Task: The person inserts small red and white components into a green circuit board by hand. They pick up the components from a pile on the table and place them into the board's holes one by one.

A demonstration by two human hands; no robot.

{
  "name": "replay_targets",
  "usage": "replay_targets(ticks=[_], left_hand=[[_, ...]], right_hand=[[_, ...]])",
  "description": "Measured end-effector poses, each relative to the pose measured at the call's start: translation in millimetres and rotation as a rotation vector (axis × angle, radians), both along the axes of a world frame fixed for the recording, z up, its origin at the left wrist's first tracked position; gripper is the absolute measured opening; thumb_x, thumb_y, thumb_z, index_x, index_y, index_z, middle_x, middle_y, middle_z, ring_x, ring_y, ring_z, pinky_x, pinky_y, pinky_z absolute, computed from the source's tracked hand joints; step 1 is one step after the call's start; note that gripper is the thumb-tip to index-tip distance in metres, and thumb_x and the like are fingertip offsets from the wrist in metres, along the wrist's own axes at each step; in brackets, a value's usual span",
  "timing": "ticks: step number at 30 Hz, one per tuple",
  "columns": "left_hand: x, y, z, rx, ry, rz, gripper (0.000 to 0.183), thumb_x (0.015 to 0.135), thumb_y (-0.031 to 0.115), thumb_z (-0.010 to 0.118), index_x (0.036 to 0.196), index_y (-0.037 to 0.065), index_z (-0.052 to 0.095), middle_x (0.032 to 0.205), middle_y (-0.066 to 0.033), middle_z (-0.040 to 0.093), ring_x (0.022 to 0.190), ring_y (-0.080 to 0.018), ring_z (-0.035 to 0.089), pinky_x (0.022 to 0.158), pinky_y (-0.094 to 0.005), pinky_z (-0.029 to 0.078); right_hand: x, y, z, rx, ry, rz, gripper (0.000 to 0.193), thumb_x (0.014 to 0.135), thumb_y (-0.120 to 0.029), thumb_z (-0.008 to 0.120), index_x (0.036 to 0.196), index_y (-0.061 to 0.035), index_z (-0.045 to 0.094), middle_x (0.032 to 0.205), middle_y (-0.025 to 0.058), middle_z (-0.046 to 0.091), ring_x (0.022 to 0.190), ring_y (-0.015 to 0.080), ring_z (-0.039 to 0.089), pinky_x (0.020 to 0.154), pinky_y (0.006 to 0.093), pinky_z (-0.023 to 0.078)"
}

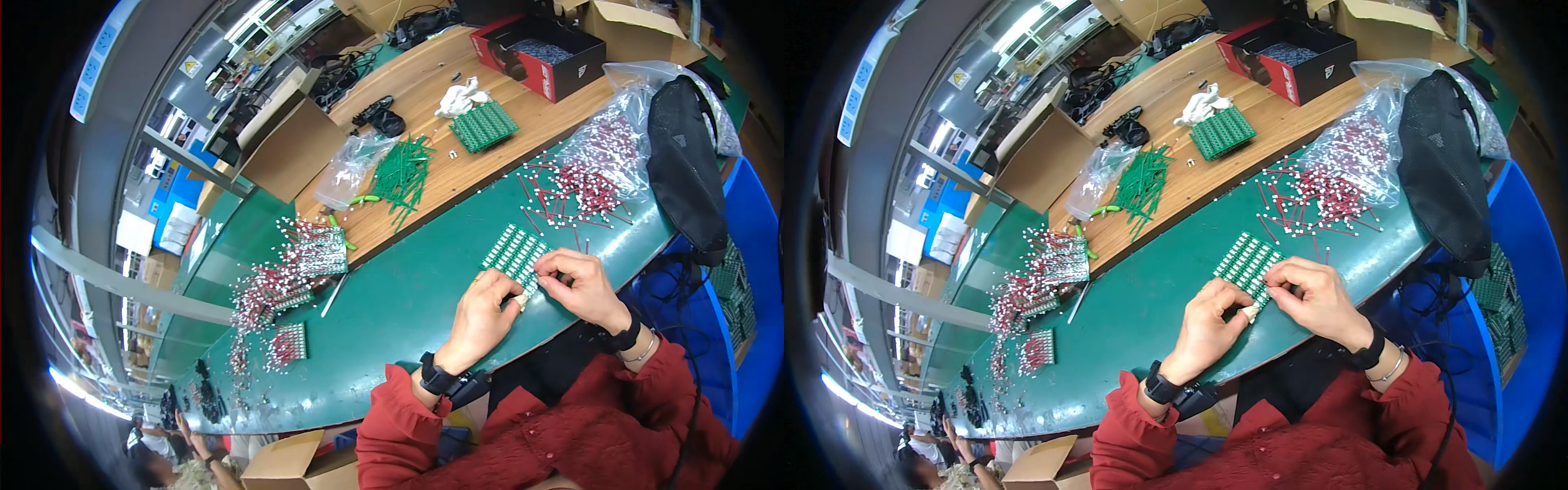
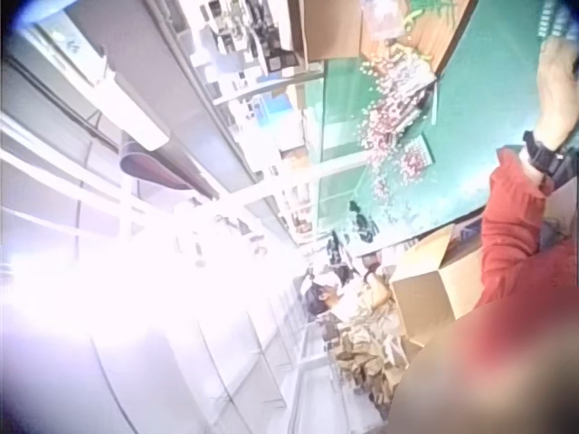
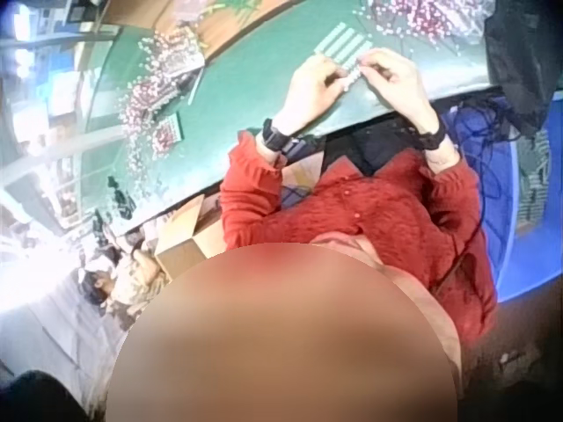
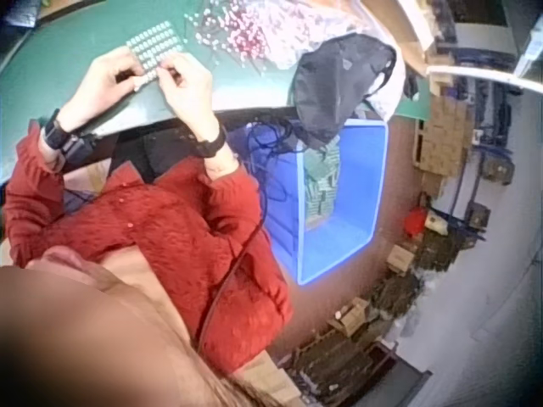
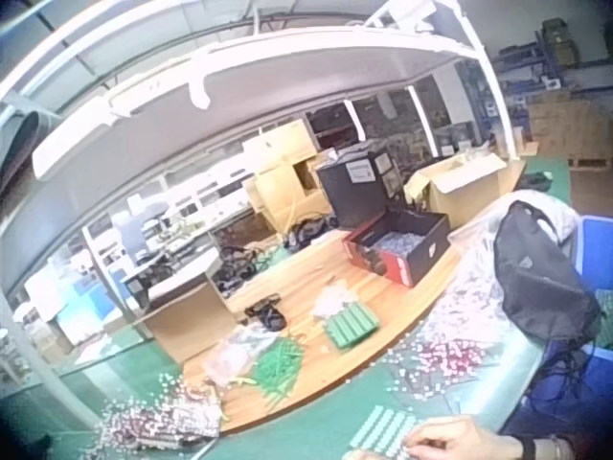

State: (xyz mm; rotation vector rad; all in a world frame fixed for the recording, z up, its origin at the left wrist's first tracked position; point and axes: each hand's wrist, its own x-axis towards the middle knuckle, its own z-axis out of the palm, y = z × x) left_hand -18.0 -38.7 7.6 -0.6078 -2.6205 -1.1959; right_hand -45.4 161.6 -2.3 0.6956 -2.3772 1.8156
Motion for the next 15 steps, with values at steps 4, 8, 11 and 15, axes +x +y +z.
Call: replay_targets(ticks=[4,8,11,15], left_hand=[[-1,1,8,-0.040,-0.029,-0.030,0.013,0.076,0.001,0.072,0.086,0.002,0.064,0.086,-0.0089,0.062,0.082,-0.0261,0.061,0.072,-0.0351,0.050],[0,-10,16,-0.079,-0.011,-0.031,0.012,0.078,0.001,0.071,0.087,0.003,0.063,0.086,-0.0098,0.062,0.081,-0.0266,0.061,0.072,-0.0346,0.050],[-16,-51,23,-0.104,0.105,0.230,0.009,0.081,0.003,0.072,0.086,0.003,0.064,0.080,-0.0079,0.063,0.075,-0.0207,0.062,0.070,-0.0313,0.050],[-69,-127,23,0.246,0.022,0.701,0.011,0.087,0.009,0.072,0.087,0.001,0.066,0.074,-0.0004,0.064,0.066,-0.0062,0.054,0.061,-0.0228,0.045]], right_hand=[[4,0,0,0.026,0.073,-0.027,0.008,0.081,0.002,0.067,0.089,0.0006,0.065,0.094,0.0097,0.068,0.070,0.0172,0.066,0.056,0.0267,0.051],[5,-1,-1,0.030,0.125,-0.027,0.007,0.080,0.002,0.067,0.087,0.0000,0.064,0.097,0.0103,0.068,0.071,0.0211,0.066,0.058,0.0295,0.052],[6,0,-2,0.040,0.166,-0.029,0.008,0.079,0.002,0.067,0.085,-0.0007,0.063,0.098,0.0101,0.068,0.072,0.0236,0.066,0.060,0.0316,0.052],[5,-1,-3,0.022,0.191,-0.026,0.008,0.078,0.002,0.067,0.084,-0.0007,0.063,0.099,0.0093,0.067,0.071,0.0233,0.066,0.059,0.0315,0.052]])
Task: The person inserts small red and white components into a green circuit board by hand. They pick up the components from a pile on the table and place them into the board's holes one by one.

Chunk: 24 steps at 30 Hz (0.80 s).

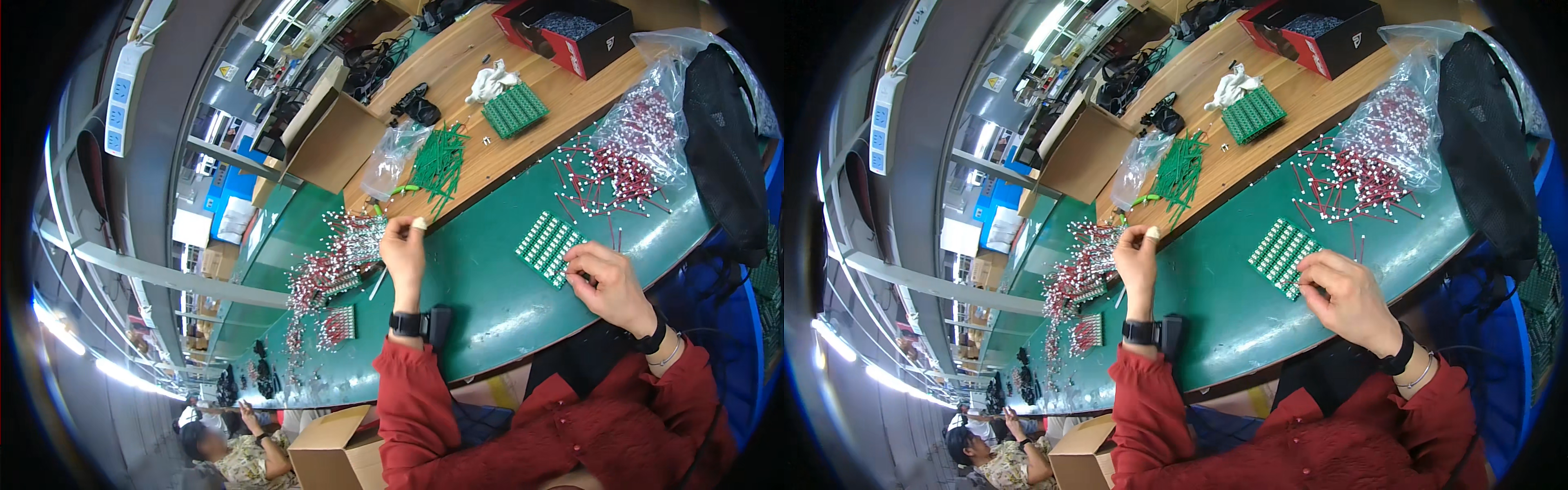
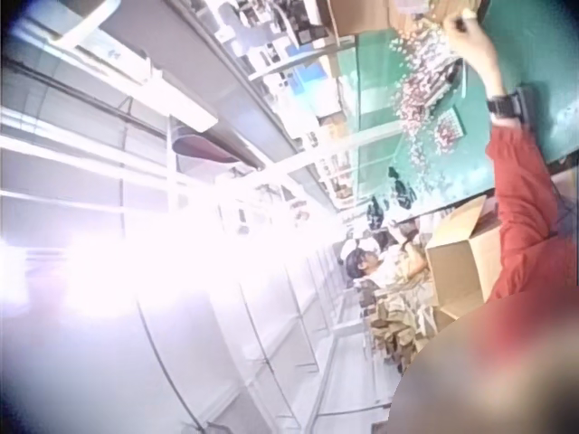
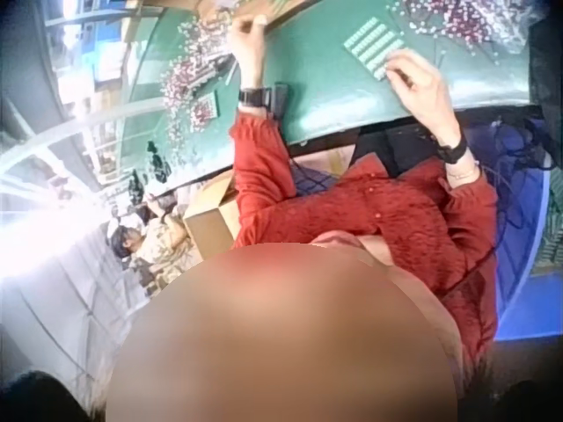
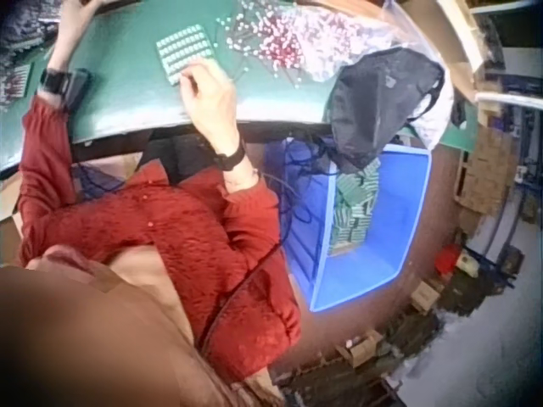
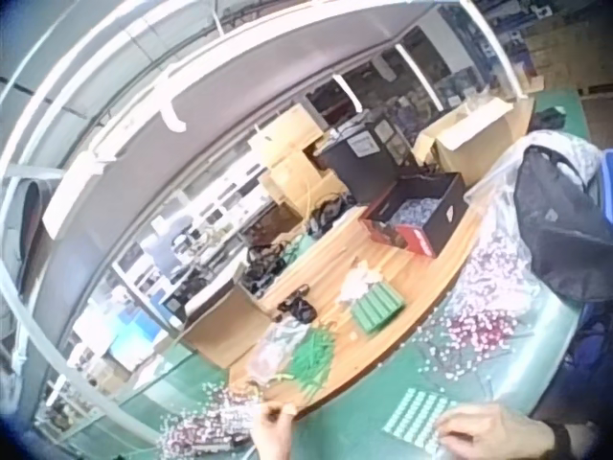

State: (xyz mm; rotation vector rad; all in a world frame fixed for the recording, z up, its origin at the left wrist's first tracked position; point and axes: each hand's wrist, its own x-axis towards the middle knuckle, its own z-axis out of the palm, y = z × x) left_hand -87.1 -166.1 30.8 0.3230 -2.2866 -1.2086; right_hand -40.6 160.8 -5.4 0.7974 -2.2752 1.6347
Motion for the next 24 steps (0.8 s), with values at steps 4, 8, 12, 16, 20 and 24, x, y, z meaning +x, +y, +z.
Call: replay_targets(ticks=[4,8,12,16,20,24], left_hand=[[-23,-33,-19,-0.045,0.074,0.146,0.010,0.088,0.009,0.071,0.089,0.000,0.067,0.071,0.0001,0.063,0.063,-0.0051,0.053,0.058,-0.0221,0.044],[-27,-37,-29,-0.182,0.069,0.105,0.013,0.089,0.011,0.069,0.093,-0.002,0.070,0.071,-0.0004,0.064,0.063,-0.0050,0.053,0.058,-0.0222,0.044],[-19,-33,-17,-0.054,0.067,0.092,0.013,0.090,0.010,0.068,0.096,-0.002,0.070,0.073,-0.0004,0.064,0.064,-0.0050,0.054,0.058,-0.0214,0.043],[-3,-4,3,0.120,0.024,0.064,0.012,0.090,0.008,0.068,0.098,-0.001,0.069,0.079,-0.0002,0.066,0.068,-0.0051,0.055,0.062,-0.0200,0.045],[20,55,11,0.229,-0.060,-0.312,0.018,0.089,0.007,0.068,0.104,-0.002,0.066,0.089,-0.0027,0.066,0.076,-0.0071,0.059,0.071,-0.0214,0.049],[39,108,8,-0.004,-0.142,-0.462,0.026,0.082,0.005,0.070,0.107,0.001,0.066,0.092,-0.0059,0.066,0.078,-0.0118,0.061,0.072,-0.0261,0.050]], right_hand=[[0,2,0,0.029,0.044,-0.015,0.008,0.077,0.001,0.067,0.084,-0.0011,0.064,0.099,0.0090,0.066,0.075,0.0246,0.066,0.062,0.0336,0.052],[1,3,0,0.060,-0.002,-0.003,0.007,0.077,-0.001,0.067,0.082,-0.0020,0.063,0.099,0.0087,0.066,0.080,0.0279,0.066,0.068,0.0372,0.053],[0,1,1,0.030,0.029,-0.017,0.006,0.077,0.000,0.067,0.082,-0.0017,0.063,0.099,0.0088,0.066,0.078,0.0274,0.066,0.066,0.0362,0.053],[1,3,2,-0.024,-0.078,0.007,0.008,0.079,0.001,0.067,0.086,-0.0010,0.065,0.099,0.0083,0.067,0.073,0.0207,0.066,0.062,0.0302,0.051],[0,5,-3,-0.220,-0.155,-0.010,0.007,0.083,0.001,0.067,0.090,-0.0003,0.066,0.098,0.0069,0.067,0.073,0.0107,0.062,0.059,0.0232,0.047],[-7,14,-9,-0.432,-0.274,-0.014,0.002,0.088,0.000,0.066,0.090,0.0006,0.066,0.097,0.0050,0.066,0.073,0.0087,0.059,0.056,0.0193,0.044]])
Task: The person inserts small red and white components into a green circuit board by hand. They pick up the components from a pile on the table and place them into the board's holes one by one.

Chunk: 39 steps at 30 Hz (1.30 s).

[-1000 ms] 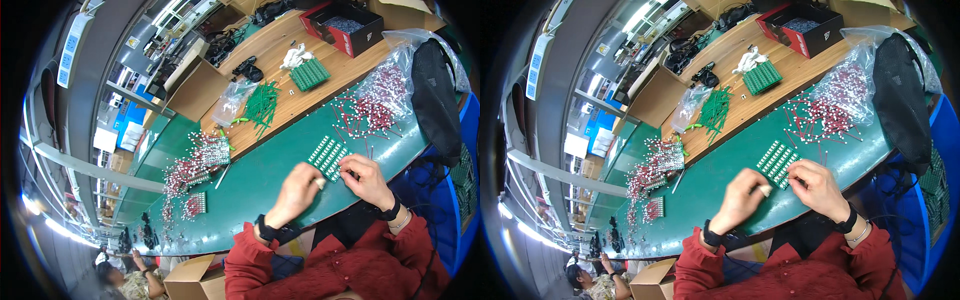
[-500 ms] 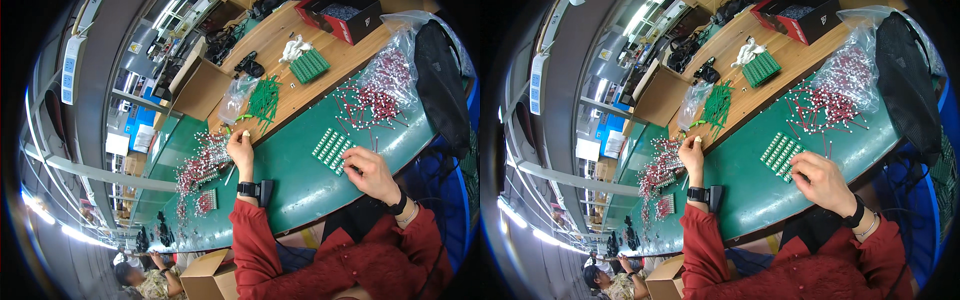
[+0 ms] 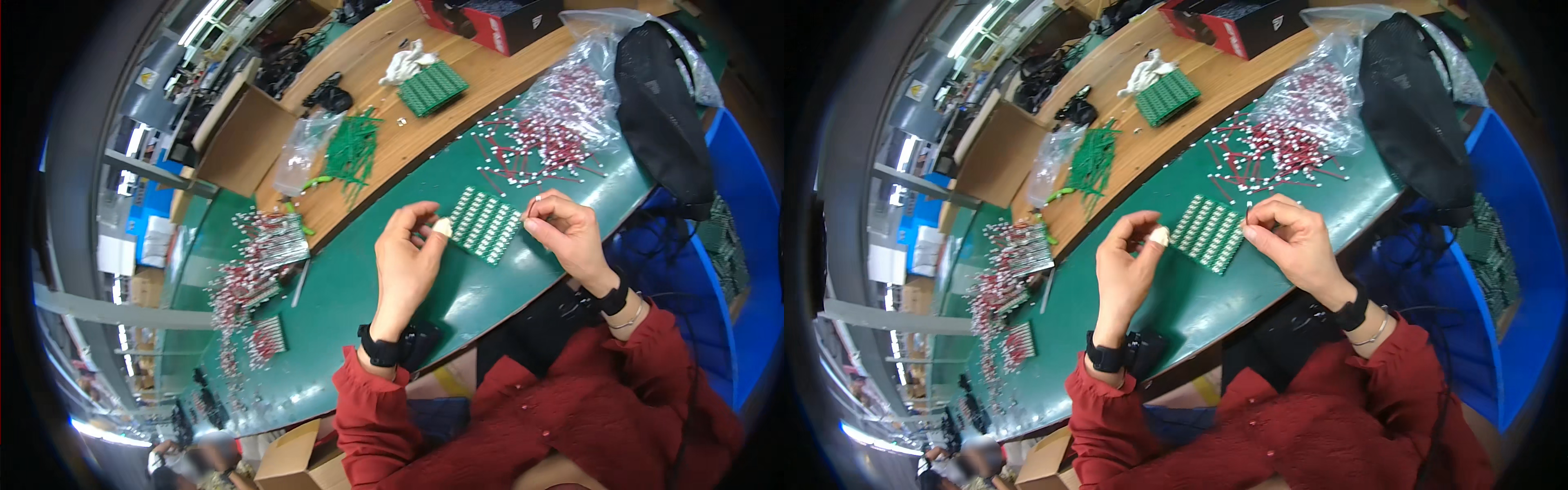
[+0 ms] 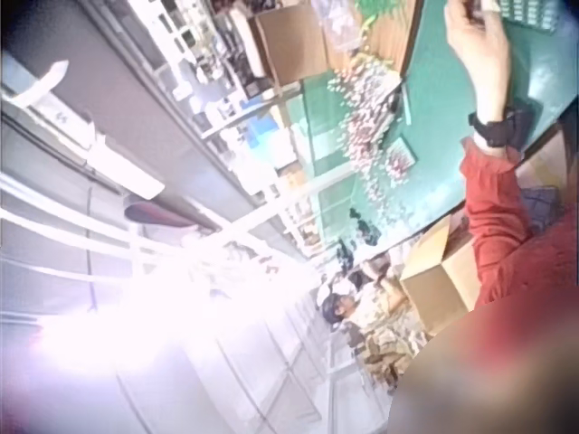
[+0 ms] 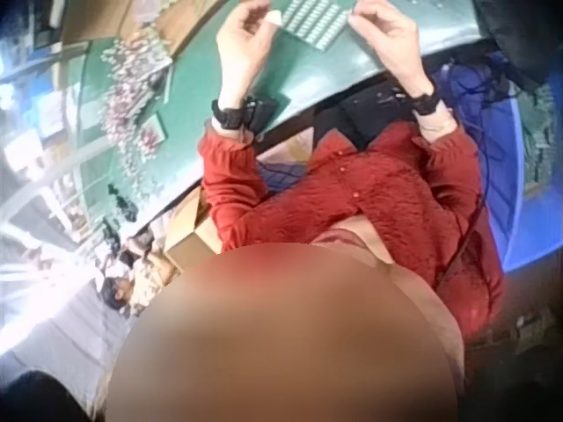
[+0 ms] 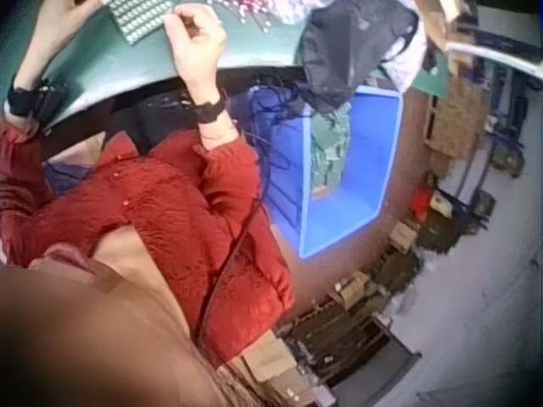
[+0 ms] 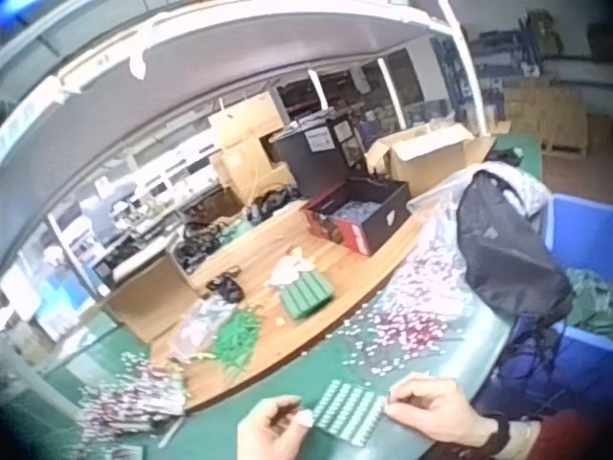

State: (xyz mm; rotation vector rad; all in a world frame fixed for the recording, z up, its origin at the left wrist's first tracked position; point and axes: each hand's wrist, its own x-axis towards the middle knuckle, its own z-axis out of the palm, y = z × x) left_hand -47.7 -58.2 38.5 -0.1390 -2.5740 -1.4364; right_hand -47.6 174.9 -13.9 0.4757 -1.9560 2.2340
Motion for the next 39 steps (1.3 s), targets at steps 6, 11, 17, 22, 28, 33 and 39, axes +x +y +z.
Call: replay_targets(ticks=[6,11,17,22,28,33,39], left_hand=[[12,24,-11,0.107,0.135,-0.145,0.021,0.084,-0.001,0.065,0.105,0.001,0.068,0.090,-0.0049,0.065,0.077,-0.0109,0.059,0.072,-0.0250,0.049],[21,24,-24,0.201,0.123,-0.206,0.020,0.083,0.000,0.068,0.102,0.001,0.069,0.087,-0.0059,0.065,0.076,-0.0134,0.063,0.069,-0.0262,0.051],[20,25,-28,0.350,0.088,-0.230,0.019,0.083,0.000,0.068,0.102,0.001,0.070,0.090,-0.0062,0.065,0.081,-0.0132,0.064,0.074,-0.0257,0.052],[21,28,-33,0.523,-0.059,-0.276,0.016,0.088,0.003,0.067,0.104,0.000,0.068,0.095,-0.0039,0.066,0.085,-0.0101,0.063,0.075,-0.0250,0.052],[18,26,-34,0.709,-0.163,-0.341,0.014,0.092,0.006,0.065,0.104,-0.001,0.067,0.093,-0.0011,0.064,0.082,-0.0067,0.059,0.073,-0.0229,0.051],[16,24,-34,0.702,-0.182,-0.353,0.011,0.092,0.006,0.065,0.100,-0.001,0.068,0.089,-0.0001,0.064,0.081,-0.0058,0.059,0.072,-0.0219,0.050],[16,24,-35,0.641,-0.117,-0.312,0.008,0.089,0.006,0.066,0.095,0.000,0.068,0.086,0.0000,0.063,0.077,-0.0044,0.057,0.068,-0.0216,0.048]], right_hand=[[-6,3,11,-0.216,-0.197,0.041,0.008,0.091,-0.002,0.064,0.099,-0.0007,0.063,0.089,0.0079,0.069,0.064,0.0101,0.062,0.050,0.0192,0.045],[-12,1,36,-0.199,-0.248,0.142,0.007,0.091,-0.005,0.063,0.097,-0.0016,0.063,0.097,0.0143,0.071,0.073,0.0143,0.068,0.055,0.0206,0.051],[-8,-12,41,-0.176,-0.349,0.215,0.007,0.089,-0.007,0.065,0.094,-0.0023,0.064,0.097,0.0089,0.066,0.075,0.0102,0.062,0.056,0.0190,0.046],[-4,-20,33,-0.186,-0.305,0.255,0.008,0.088,-0.005,0.068,0.095,-0.0013,0.068,0.093,0.0032,0.066,0.074,0.0069,0.059,0.058,0.0197,0.044],[-5,-24,32,-0.046,-0.146,0.209,0.006,0.087,-0.001,0.069,0.092,0.0015,0.068,0.093,0.0044,0.066,0.070,0.0062,0.057,0.055,0.0195,0.043],[-4,-26,34,0.060,-0.100,0.214,0.006,0.087,0.001,0.069,0.093,0.0022,0.067,0.091,0.0053,0.064,0.073,0.0073,0.060,0.058,0.0198,0.048],[-5,-25,45,0.306,-0.020,0.194,0.006,0.087,0.002,0.067,0.093,0.0036,0.066,0.091,0.0067,0.064,0.075,0.0096,0.064,0.061,0.0222,0.052]])
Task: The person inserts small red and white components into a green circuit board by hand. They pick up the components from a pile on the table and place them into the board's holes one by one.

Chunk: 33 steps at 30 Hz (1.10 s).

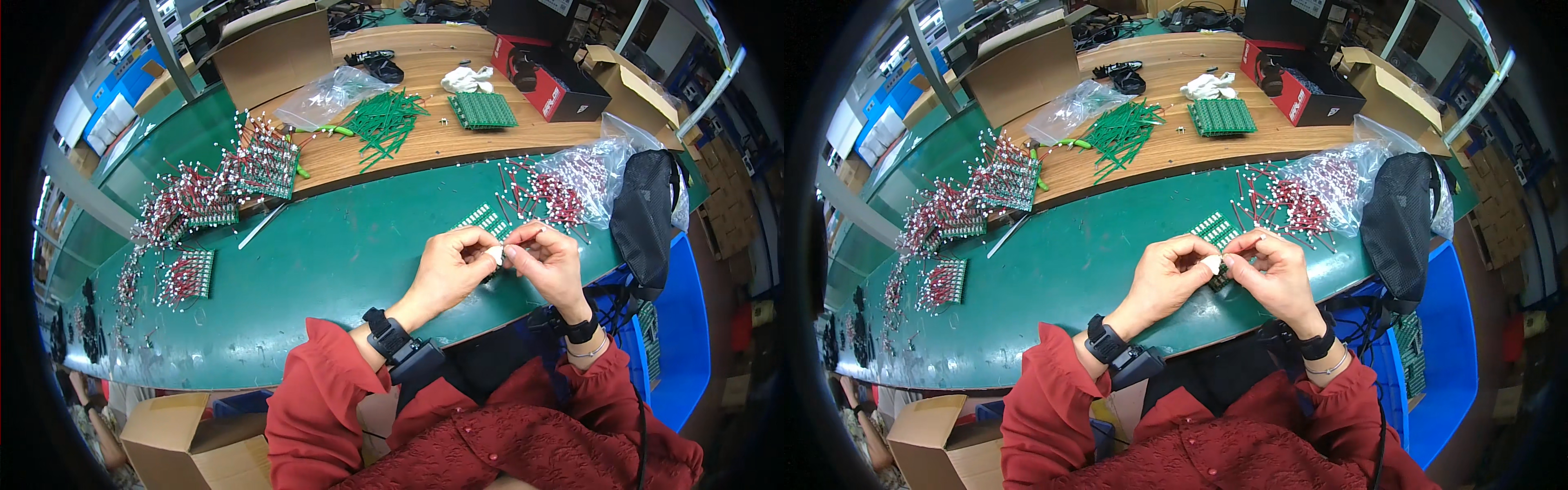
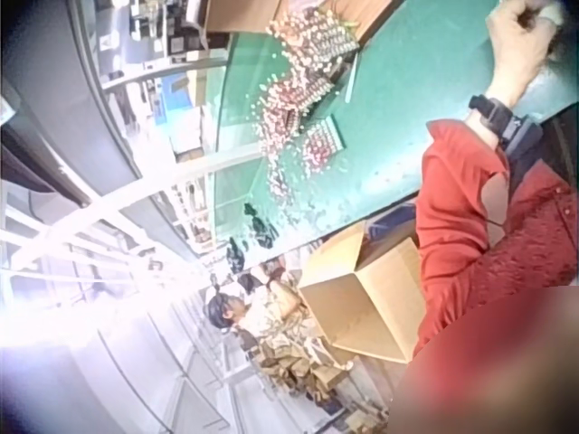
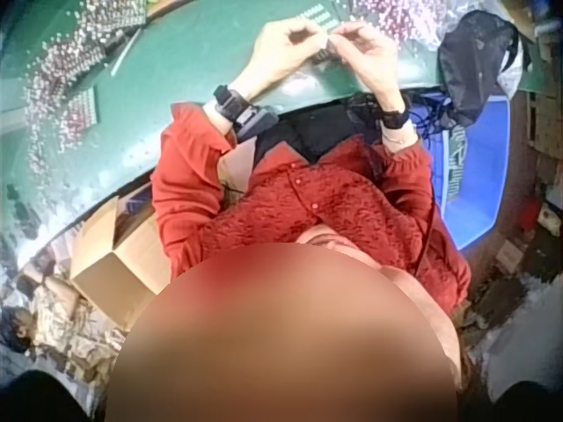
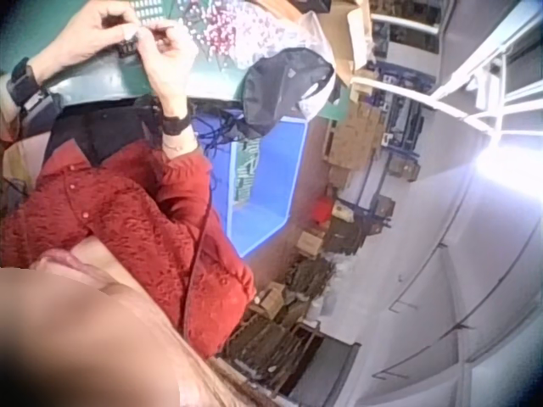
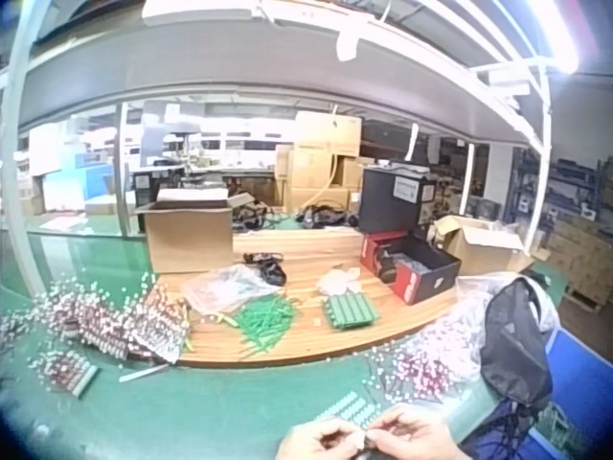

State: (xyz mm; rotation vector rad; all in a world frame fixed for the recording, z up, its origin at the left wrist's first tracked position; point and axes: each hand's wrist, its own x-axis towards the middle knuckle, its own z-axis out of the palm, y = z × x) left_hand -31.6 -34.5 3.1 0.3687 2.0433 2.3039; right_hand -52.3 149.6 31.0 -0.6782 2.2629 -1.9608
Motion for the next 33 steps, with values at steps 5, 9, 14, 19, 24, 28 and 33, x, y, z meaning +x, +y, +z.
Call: replay_targets(ticks=[5,9,14,19,24,28,33], left_hand=[[-2,1,4,-0.042,0.033,0.173,0.011,0.085,0.009,0.068,0.092,-0.001,0.067,0.083,-0.0053,0.063,0.067,-0.0087,0.058,0.061,-0.0253,0.048],[-9,-20,10,-0.617,0.166,0.473,0.017,0.084,0.008,0.065,0.097,-0.004,0.066,0.084,-0.0128,0.066,0.073,-0.0178,0.066,0.067,-0.0298,0.052],[-19,-35,13,-0.514,-0.222,0.288,0.027,0.087,0.006,0.061,0.110,-0.008,0.064,0.098,-0.0160,0.070,0.082,-0.0193,0.070,0.074,-0.0284,0.054],[-18,-30,6,0.293,-0.437,0.209,0.021,0.091,0.003,0.063,0.110,-0.006,0.059,0.101,-0.0127,0.067,0.088,-0.0190,0.068,0.080,-0.0272,0.056],[-14,-25,0,0.530,-0.534,0.105,0.016,0.092,0.003,0.065,0.104,-0.005,0.057,0.100,-0.0125,0.065,0.090,-0.0203,0.067,0.084,-0.0305,0.059],[-10,-20,0,0.536,-0.590,0.050,0.012,0.094,0.006,0.060,0.099,-0.005,0.057,0.093,-0.0137,0.064,0.083,-0.0217,0.068,0.078,-0.0312,0.060],[-10,-19,4,0.347,-0.571,0.043,0.010,0.095,0.007,0.052,0.094,-0.002,0.056,0.086,-0.0132,0.064,0.073,-0.0217,0.069,0.069,-0.0307,0.061]], right_hand=[[-11,-3,1,0.078,0.061,-0.011,0.006,0.087,0.001,0.066,0.092,0.0033,0.065,0.090,0.0066,0.064,0.074,0.0106,0.064,0.064,0.0233,0.052],[-27,-7,-5,0.194,0.243,-0.028,0.007,0.086,-0.001,0.066,0.091,0.0028,0.065,0.087,0.0065,0.065,0.074,0.0110,0.063,0.067,0.0253,0.052],[-37,-9,-12,0.299,0.034,0.029,0.008,0.092,-0.004,0.063,0.096,0.0028,0.062,0.087,0.0037,0.064,0.077,0.0098,0.064,0.072,0.0248,0.052],[-34,-8,-17,0.064,-0.107,0.020,0.012,0.092,-0.008,0.063,0.096,0.0034,0.064,0.082,0.0032,0.067,0.074,0.0087,0.064,0.068,0.0237,0.052],[-28,-3,-17,-0.073,-0.177,-0.007,0.010,0.093,-0.006,0.063,0.098,0.0028,0.063,0.083,0.0036,0.065,0.076,0.0095,0.063,0.073,0.0239,0.051],[-22,-4,-21,-0.104,-0.149,-0.048,0.011,0.093,-0.008,0.063,0.097,0.0021,0.062,0.086,0.0038,0.064,0.077,0.0104,0.062,0.074,0.0238,0.050],[-10,-8,-24,-0.115,-0.124,-0.065,0.008,0.092,-0.003,0.063,0.097,0.0031,0.063,0.085,0.0035,0.065,0.076,0.0092,0.063,0.071,0.0231,0.051]])
